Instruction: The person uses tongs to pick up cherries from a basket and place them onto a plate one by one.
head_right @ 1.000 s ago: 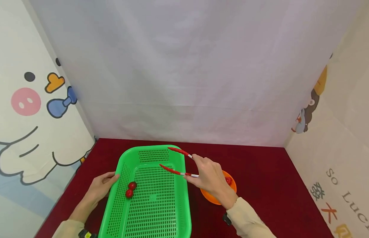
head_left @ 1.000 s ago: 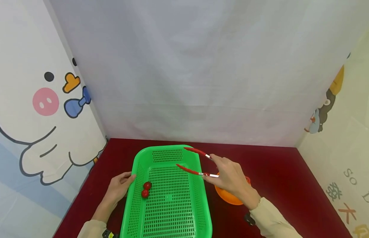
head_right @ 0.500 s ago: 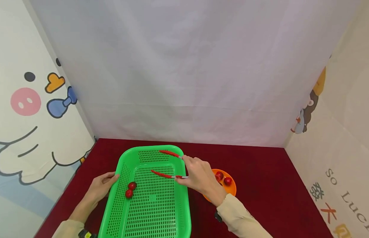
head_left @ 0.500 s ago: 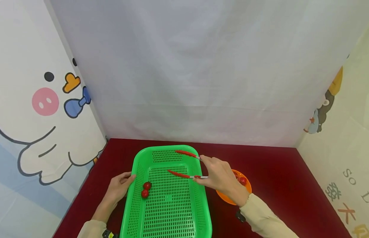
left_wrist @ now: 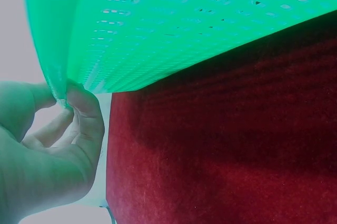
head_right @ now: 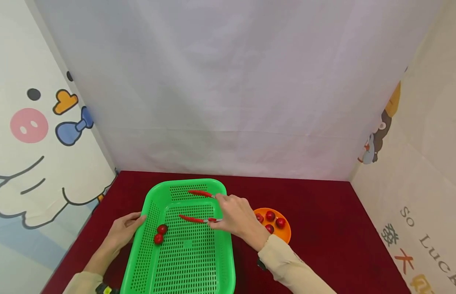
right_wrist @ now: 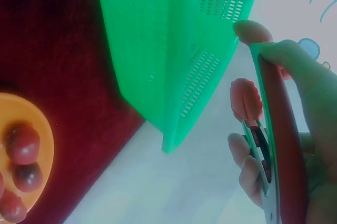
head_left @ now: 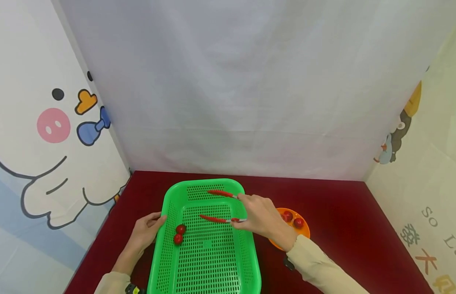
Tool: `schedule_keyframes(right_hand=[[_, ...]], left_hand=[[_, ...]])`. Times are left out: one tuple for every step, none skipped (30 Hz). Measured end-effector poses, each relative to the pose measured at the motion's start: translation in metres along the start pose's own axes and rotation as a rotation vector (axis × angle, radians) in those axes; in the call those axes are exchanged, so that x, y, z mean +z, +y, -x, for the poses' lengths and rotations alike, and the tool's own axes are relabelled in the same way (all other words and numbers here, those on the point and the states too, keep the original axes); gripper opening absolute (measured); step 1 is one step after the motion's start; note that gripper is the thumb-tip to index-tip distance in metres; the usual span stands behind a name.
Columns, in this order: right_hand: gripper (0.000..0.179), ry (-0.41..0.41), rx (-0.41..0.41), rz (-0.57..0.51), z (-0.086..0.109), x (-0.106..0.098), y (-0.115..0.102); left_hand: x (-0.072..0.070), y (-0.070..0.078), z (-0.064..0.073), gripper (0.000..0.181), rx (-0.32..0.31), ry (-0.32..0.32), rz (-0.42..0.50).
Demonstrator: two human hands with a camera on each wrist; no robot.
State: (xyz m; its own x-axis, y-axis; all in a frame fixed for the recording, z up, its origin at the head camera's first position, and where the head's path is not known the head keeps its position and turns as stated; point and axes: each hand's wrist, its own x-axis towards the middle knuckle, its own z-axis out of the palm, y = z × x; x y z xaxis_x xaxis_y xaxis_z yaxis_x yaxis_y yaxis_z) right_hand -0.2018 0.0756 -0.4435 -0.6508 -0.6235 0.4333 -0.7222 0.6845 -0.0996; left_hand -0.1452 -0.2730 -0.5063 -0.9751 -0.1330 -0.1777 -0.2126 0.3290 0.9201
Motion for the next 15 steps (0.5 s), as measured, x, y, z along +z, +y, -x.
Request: schedule_keyframes(right_hand=[[0.065, -0.011, 0.0, -0.006, -0.001, 0.0, -0.001], [0.065, -0.021, 0.0, -0.009, -0.002, 0.0, -0.002], [0.065, -0.028, -0.003, -0.011, -0.004, 0.0, -0.003], [0.065, -0.038, -0.003, -0.017, -0.005, 0.0, -0.004], [0.064, -0.042, -0.008, -0.02, -0.006, 0.0, -0.005], [0.063, -0.047, -0.014, -0.02, -0.007, 0.001, -0.006], [0.062, -0.051, -0.019, -0.024, -0.009, 0.001, -0.007], [0.061, -0.054, -0.024, -0.024, -0.01, 0.001, -0.008], [0.06, -0.059, -0.028, -0.03, -0.011, 0.001, -0.009], [0.06, -0.068, -0.031, -0.028, -0.012, 0.001, -0.011], [0.058, -0.077, -0.034, -0.024, -0.013, 0.002, -0.012], [0.058, -0.088, -0.034, -0.024, -0.014, 0.002, -0.013], [0.057, -0.103, -0.033, -0.025, -0.014, 0.003, -0.014], [0.057, -0.118, -0.031, -0.026, -0.015, 0.004, -0.016], [0.057, -0.132, -0.03, -0.024, -0.016, 0.004, -0.017]], left_hand=[[0.0, 0.0, 0.0, 0.056, 0.002, 0.0, 0.0], [0.0, 0.001, 0.001, 0.055, 0.002, 0.0, 0.0], [0.0, 0.001, 0.001, 0.055, 0.002, 0.0, 0.001], [-0.001, 0.001, 0.001, 0.055, 0.003, 0.001, 0.002], [-0.001, 0.002, 0.001, 0.055, 0.004, 0.0, 0.004], [-0.001, 0.002, 0.001, 0.054, 0.004, 0.001, 0.005], [-0.001, 0.002, 0.001, 0.054, 0.003, 0.001, 0.007], [-0.001, 0.002, 0.002, 0.054, 0.003, 0.003, 0.008], [-0.001, 0.002, 0.002, 0.054, 0.004, 0.003, 0.007], [-0.001, 0.002, 0.002, 0.054, 0.005, 0.003, 0.007], [0.0, 0.002, 0.002, 0.054, 0.006, 0.003, 0.006], [0.0, 0.002, 0.002, 0.054, 0.006, 0.004, 0.002], [0.0, 0.002, 0.002, 0.054, 0.006, 0.004, 0.0], [0.0, 0.002, 0.003, 0.054, 0.007, 0.005, -0.005], [0.0, 0.002, 0.003, 0.054, 0.007, 0.005, -0.01]])
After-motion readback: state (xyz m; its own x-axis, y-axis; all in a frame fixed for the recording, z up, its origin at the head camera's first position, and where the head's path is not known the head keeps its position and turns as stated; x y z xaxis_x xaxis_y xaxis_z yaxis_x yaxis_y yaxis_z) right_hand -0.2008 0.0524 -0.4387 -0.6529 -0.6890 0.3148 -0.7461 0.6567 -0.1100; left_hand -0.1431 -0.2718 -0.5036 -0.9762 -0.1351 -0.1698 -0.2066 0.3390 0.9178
